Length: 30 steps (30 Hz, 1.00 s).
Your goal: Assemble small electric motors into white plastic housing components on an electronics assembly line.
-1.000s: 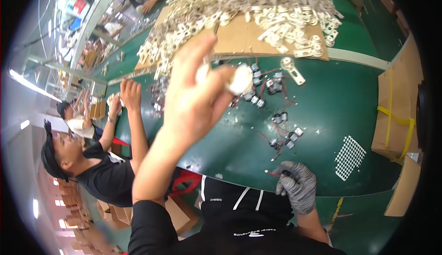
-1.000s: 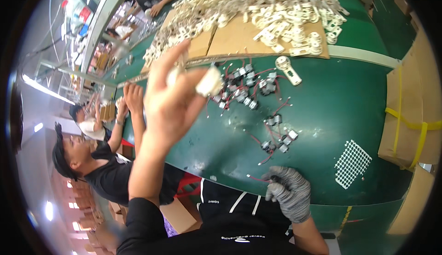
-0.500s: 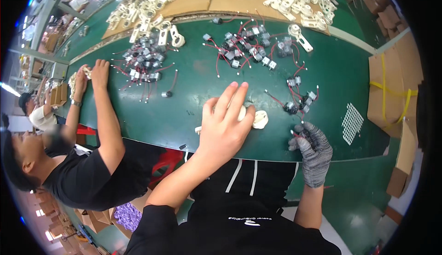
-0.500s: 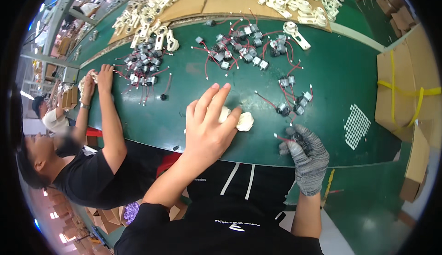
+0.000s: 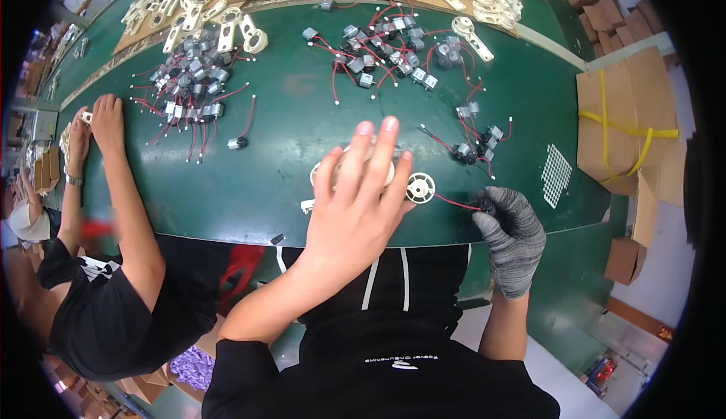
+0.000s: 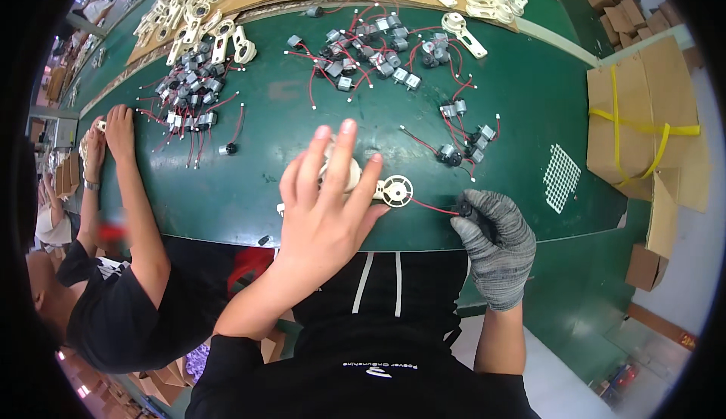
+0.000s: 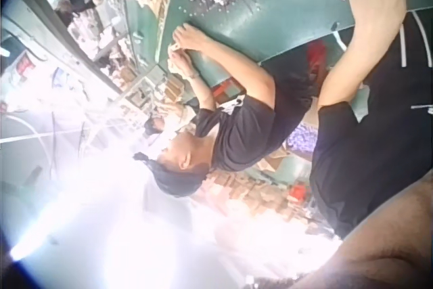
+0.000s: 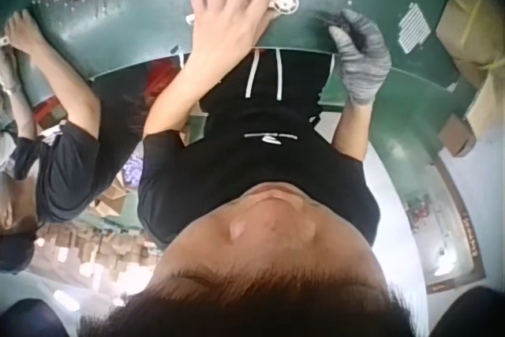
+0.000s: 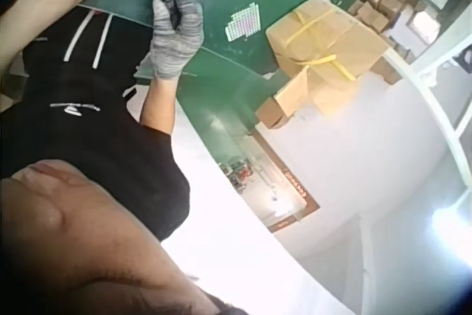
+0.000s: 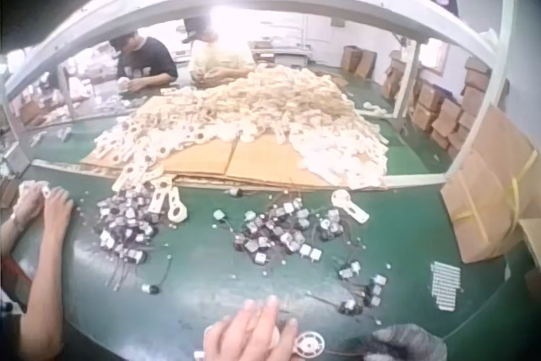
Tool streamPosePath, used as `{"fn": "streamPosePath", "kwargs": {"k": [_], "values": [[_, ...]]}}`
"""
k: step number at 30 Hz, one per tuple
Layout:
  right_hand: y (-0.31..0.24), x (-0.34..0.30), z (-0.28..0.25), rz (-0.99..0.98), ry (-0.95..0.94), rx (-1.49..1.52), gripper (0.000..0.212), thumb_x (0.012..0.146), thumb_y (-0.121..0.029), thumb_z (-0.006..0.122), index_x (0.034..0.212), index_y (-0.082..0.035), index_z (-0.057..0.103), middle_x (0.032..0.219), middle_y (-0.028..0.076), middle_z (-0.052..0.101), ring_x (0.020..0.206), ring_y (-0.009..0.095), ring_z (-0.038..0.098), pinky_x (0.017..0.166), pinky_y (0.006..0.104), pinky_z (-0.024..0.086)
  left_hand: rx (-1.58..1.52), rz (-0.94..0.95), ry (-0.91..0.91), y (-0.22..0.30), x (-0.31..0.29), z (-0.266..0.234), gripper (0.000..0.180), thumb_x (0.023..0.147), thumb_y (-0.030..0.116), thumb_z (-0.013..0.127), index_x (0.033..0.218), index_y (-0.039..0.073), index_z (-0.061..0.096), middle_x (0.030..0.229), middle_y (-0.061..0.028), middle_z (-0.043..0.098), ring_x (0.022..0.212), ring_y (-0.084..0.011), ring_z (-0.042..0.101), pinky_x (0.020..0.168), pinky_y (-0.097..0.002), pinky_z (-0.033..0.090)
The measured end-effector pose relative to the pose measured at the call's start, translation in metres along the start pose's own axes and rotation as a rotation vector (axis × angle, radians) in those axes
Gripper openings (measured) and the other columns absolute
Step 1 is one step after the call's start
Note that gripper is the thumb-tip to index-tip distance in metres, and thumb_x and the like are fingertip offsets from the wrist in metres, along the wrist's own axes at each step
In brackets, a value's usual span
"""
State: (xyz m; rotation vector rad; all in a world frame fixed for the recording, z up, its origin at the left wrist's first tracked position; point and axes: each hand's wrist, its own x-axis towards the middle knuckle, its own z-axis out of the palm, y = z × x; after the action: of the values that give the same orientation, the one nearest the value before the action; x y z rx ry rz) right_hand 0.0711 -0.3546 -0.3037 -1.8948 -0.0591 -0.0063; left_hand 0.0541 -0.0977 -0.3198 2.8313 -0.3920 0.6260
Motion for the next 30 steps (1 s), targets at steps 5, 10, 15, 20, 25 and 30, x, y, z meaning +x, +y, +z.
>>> {"fn": "streamPosePath", "kwargs": {"k": [5, 10, 15, 20, 25, 30], "values": [[-0.018, 0.018, 0.006, -0.307, -0.115, -0.243, 0.039, 0.082, 0.002, 0.087, 0.119, -0.004, 0.078, 0.103, 0.007, 0.075, 0.089, 0.016, 0.071, 0.085, 0.0309, 0.058, -0.088, -0.134, -0.048, -0.008, -0.004, -0.009, 0.061, 0.072, 0.034, 0.093, 0.128, 0.018, 0.074, 0.170, -0.0257, 0.036, 0.154, -0.0472, 0.034, 0.116, -0.0549, 0.034], [-0.022, 0.029, 0.020, -0.378, -0.198, -0.305, 0.039, 0.082, 0.001, 0.087, 0.119, -0.004, 0.078, 0.099, 0.007, 0.074, 0.087, 0.018, 0.072, 0.083, 0.0308, 0.058, -0.120, -0.120, -0.041, -0.013, -0.004, -0.005, 0.042, 0.073, 0.029, 0.091, 0.111, 0.017, 0.079, 0.168, -0.0219, 0.040, 0.153, -0.0447, 0.036, 0.116, -0.0543, 0.035], [-0.020, 0.032, 0.031, -0.355, -0.176, -0.348, 0.038, 0.084, 0.000, 0.086, 0.120, -0.005, 0.077, 0.101, 0.007, 0.075, 0.089, 0.018, 0.072, 0.083, 0.0312, 0.058, -0.167, -0.144, -0.027, -0.014, -0.003, -0.002, 0.032, 0.073, 0.027, 0.091, 0.101, 0.017, 0.080, 0.165, -0.0183, 0.046, 0.151, -0.0422, 0.040, 0.115, -0.0540, 0.037], [-0.027, 0.035, 0.023, -0.333, -0.205, -0.377, 0.038, 0.084, 0.000, 0.086, 0.121, -0.004, 0.077, 0.104, 0.008, 0.075, 0.090, 0.018, 0.072, 0.085, 0.0310, 0.058, -0.214, -0.150, -0.039, -0.017, -0.002, -0.003, 0.033, 0.070, 0.025, 0.092, 0.100, 0.016, 0.079, 0.161, -0.0171, 0.049, 0.149, -0.0421, 0.042, 0.114, -0.0550, 0.039], [-0.028, 0.035, 0.020, -0.319, -0.225, -0.412, 0.037, 0.085, 0.000, 0.085, 0.121, -0.004, 0.077, 0.106, 0.008, 0.076, 0.091, 0.017, 0.072, 0.086, 0.0308, 0.058, -0.253, -0.164, -0.045, -0.019, 0.000, -0.004, 0.033, 0.069, 0.024, 0.092, 0.098, 0.016, 0.078, 0.159, -0.0166, 0.051, 0.148, -0.0424, 0.044, 0.114, -0.0559, 0.040], [-0.028, 0.033, 0.028, -0.291, -0.211, -0.385, 0.037, 0.085, 0.000, 0.086, 0.121, -0.005, 0.078, 0.106, 0.007, 0.076, 0.092, 0.017, 0.072, 0.086, 0.0306, 0.058, -0.284, -0.180, -0.053, -0.018, -0.001, -0.006, 0.033, 0.070, 0.023, 0.092, 0.098, 0.015, 0.078, 0.158, -0.0169, 0.053, 0.148, -0.0427, 0.044, 0.114, -0.0560, 0.041]]}}
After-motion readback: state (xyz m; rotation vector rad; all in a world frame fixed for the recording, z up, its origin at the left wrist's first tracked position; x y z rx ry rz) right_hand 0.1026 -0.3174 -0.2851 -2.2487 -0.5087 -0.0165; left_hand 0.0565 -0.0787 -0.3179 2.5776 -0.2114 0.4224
